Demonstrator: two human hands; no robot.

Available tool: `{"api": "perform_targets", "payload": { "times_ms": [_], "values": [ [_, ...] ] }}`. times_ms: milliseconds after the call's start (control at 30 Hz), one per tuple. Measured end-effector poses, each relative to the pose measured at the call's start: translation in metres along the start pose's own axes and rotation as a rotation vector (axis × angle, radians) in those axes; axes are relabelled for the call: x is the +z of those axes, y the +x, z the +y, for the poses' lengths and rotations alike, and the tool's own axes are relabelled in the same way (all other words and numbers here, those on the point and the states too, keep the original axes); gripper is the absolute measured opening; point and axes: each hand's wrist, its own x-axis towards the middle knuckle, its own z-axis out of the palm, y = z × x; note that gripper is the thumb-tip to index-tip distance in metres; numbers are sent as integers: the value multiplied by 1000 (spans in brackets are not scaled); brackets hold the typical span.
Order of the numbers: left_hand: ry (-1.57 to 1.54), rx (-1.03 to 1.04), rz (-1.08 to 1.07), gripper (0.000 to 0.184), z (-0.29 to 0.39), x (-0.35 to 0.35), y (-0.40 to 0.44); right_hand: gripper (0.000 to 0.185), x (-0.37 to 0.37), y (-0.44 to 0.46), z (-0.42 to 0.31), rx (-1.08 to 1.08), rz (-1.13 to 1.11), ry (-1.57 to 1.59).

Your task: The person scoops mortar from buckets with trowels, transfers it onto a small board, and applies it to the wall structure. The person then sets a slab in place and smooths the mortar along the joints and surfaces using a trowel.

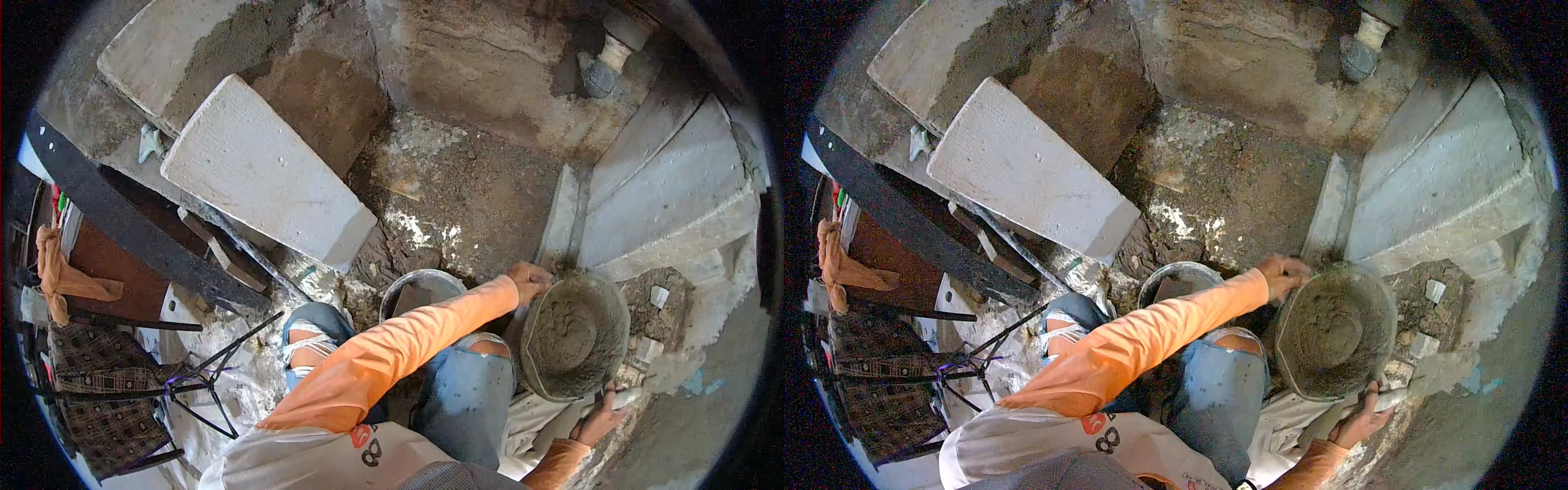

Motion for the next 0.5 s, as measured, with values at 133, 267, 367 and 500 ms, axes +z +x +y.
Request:
{"api": "perform_targets", "payload": {
  "times_ms": [133,267,367,500],
  "values": [
    [-158,-56,52,29,42,-51,-5,44,47,-8,-38,-175,-88,-23],
    [-193,59,172,26,69,-126,-27,41,119,-23,-89,-296,-177,-92],
    [-287,-22,268,26,81,-182,-41,51,188,-39,-130,-137,-237,-120],
    [-488,-45,312,24,29,-237,-33,66,252,43,-57,-393,-432,-243]
  ]
}}
